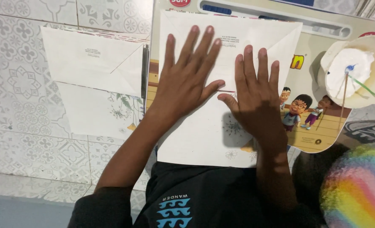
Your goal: Applying glue to paper components and folding them to assemble a decorative paper craft.
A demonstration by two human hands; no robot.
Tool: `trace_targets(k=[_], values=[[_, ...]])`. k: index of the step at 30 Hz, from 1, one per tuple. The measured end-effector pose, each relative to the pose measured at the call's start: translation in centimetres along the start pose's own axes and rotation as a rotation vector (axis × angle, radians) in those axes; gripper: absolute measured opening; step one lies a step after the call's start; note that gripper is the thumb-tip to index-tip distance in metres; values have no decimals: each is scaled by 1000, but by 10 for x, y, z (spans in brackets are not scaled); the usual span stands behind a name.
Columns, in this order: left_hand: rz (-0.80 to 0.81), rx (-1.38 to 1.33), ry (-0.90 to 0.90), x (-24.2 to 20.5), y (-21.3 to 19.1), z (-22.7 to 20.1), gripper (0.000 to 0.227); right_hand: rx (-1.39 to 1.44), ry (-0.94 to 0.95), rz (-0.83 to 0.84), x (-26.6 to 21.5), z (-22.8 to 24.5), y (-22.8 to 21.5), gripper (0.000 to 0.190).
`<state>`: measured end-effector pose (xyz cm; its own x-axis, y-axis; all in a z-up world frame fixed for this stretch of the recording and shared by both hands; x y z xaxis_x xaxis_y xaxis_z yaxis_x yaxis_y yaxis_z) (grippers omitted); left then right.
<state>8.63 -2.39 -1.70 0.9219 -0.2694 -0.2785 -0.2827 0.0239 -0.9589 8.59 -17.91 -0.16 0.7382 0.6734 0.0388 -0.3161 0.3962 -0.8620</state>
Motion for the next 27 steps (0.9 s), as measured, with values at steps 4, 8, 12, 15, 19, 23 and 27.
trace_targets(k=[4,8,12,15,19,23,27], values=[[-138,25,51,0,-2,-3,65,61,65,47,4,-1,0,79],[-139,-15,57,-1,2,-4,67,97,-11,-2,12,4,3,83],[-189,-24,44,-2,-1,-4,67,93,142,77,20,-13,5,89],[-149,-25,58,1,3,-4,68,16,229,85,14,-51,13,90],[-202,-26,76,4,-2,-6,70,-1,312,18,12,-71,6,93],[-359,-60,50,16,-13,-4,49,-4,345,15,14,-73,4,91],[-457,-119,7,35,-15,-3,28,-35,378,45,13,-79,10,96]])
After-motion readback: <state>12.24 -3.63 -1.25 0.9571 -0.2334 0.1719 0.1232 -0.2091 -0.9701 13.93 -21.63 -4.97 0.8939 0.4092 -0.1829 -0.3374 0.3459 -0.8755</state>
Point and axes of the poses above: each hand's wrist, its own x-axis towards the middle knuckle, its own y-axis out of the palm, z = x × y, the point moved 6 cm from there along x, towards the middle knuckle, and after that the axes turned 14 degrees about x, right-handed, at the moved point
